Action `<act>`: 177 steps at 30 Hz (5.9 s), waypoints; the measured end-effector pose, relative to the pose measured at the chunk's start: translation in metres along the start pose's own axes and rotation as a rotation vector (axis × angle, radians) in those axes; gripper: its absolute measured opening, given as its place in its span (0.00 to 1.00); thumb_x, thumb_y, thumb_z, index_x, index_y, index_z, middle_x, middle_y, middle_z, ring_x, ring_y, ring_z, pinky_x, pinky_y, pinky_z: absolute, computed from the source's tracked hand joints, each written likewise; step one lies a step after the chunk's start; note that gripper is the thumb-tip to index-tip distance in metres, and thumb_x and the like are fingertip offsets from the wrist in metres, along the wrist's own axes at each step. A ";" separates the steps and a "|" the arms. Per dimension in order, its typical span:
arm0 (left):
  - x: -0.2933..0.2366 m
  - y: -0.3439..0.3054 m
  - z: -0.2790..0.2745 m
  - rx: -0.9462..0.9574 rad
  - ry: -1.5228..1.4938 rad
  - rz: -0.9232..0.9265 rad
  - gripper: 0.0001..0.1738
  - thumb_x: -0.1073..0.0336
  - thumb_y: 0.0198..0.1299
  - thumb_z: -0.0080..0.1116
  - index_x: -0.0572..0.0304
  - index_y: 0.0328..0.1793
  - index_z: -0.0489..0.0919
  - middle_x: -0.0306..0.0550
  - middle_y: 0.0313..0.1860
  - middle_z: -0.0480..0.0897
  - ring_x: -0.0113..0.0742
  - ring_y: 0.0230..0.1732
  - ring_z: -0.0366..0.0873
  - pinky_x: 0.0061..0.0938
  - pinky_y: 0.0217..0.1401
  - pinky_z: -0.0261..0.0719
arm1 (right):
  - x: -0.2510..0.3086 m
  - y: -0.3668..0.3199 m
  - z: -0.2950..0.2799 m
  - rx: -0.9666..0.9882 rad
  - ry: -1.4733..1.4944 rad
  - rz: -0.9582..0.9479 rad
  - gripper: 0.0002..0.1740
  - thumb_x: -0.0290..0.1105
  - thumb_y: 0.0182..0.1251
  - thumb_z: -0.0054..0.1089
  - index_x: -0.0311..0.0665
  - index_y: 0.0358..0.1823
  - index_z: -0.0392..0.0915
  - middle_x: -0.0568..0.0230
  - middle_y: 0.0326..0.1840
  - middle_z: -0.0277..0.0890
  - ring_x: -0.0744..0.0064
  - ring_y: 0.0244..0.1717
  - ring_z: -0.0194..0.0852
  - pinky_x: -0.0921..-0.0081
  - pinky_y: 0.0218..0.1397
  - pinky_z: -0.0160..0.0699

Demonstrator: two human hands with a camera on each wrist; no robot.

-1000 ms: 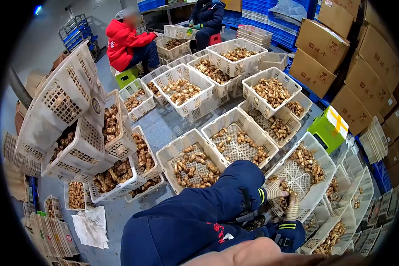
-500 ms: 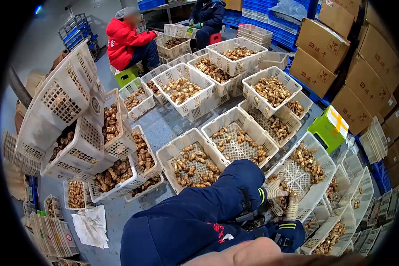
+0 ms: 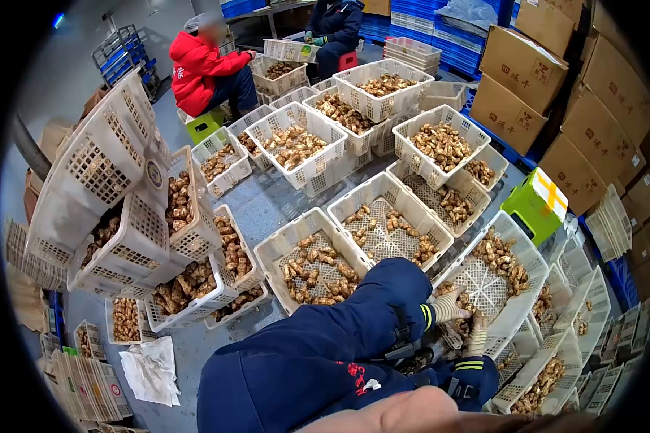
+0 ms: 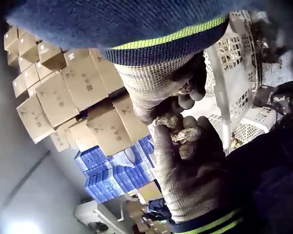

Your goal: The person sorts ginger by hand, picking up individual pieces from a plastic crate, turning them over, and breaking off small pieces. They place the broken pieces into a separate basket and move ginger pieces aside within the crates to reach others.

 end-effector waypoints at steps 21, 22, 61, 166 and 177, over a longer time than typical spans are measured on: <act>0.030 0.021 0.016 -0.026 -0.246 0.098 0.59 0.54 0.48 0.76 0.66 0.79 0.50 0.66 0.64 0.73 0.51 0.62 0.75 0.37 0.64 0.74 | -0.013 0.011 -0.018 -0.072 -0.109 -0.188 0.19 0.50 0.67 0.63 0.41 0.39 0.78 0.75 0.23 0.74 0.83 0.19 0.65 0.84 0.21 0.63; 0.030 0.020 0.017 -0.035 -0.303 0.056 0.59 0.56 0.49 0.77 0.66 0.80 0.50 0.62 0.57 0.78 0.48 0.56 0.78 0.36 0.62 0.75 | -0.015 0.014 -0.020 -0.050 -0.082 -0.134 0.19 0.50 0.68 0.62 0.40 0.41 0.78 0.74 0.25 0.75 0.83 0.20 0.66 0.84 0.22 0.64; 0.059 0.045 0.030 0.077 -0.617 -0.064 0.54 0.57 0.52 0.76 0.70 0.77 0.53 0.54 0.54 0.82 0.37 0.58 0.78 0.31 0.64 0.72 | 0.017 -0.009 0.003 0.024 -0.039 -0.190 0.17 0.48 0.70 0.58 0.41 0.45 0.75 0.77 0.26 0.70 0.86 0.22 0.64 0.86 0.22 0.67; 0.035 0.027 0.006 -0.061 0.010 -0.061 0.52 0.33 0.55 0.62 0.65 0.74 0.64 0.65 0.65 0.75 0.56 0.64 0.74 0.41 0.65 0.72 | 0.014 -0.007 0.010 0.304 -0.023 0.076 0.30 0.59 0.71 0.52 0.35 0.49 0.78 0.69 0.27 0.77 0.81 0.20 0.69 0.83 0.21 0.68; 0.050 0.037 0.013 -0.090 -0.070 -0.057 0.49 0.34 0.55 0.63 0.65 0.72 0.67 0.63 0.58 0.80 0.51 0.60 0.77 0.38 0.62 0.74 | 0.015 -0.017 0.005 0.331 -0.043 0.120 0.29 0.60 0.71 0.49 0.38 0.45 0.77 0.70 0.24 0.74 0.79 0.17 0.67 0.81 0.19 0.66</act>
Point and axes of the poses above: each hand's wrist, its own y-axis towards the middle knuckle, its own z-axis out of the palm, x = y × z, the point moved 2 cm from there along y, towards the middle knuckle
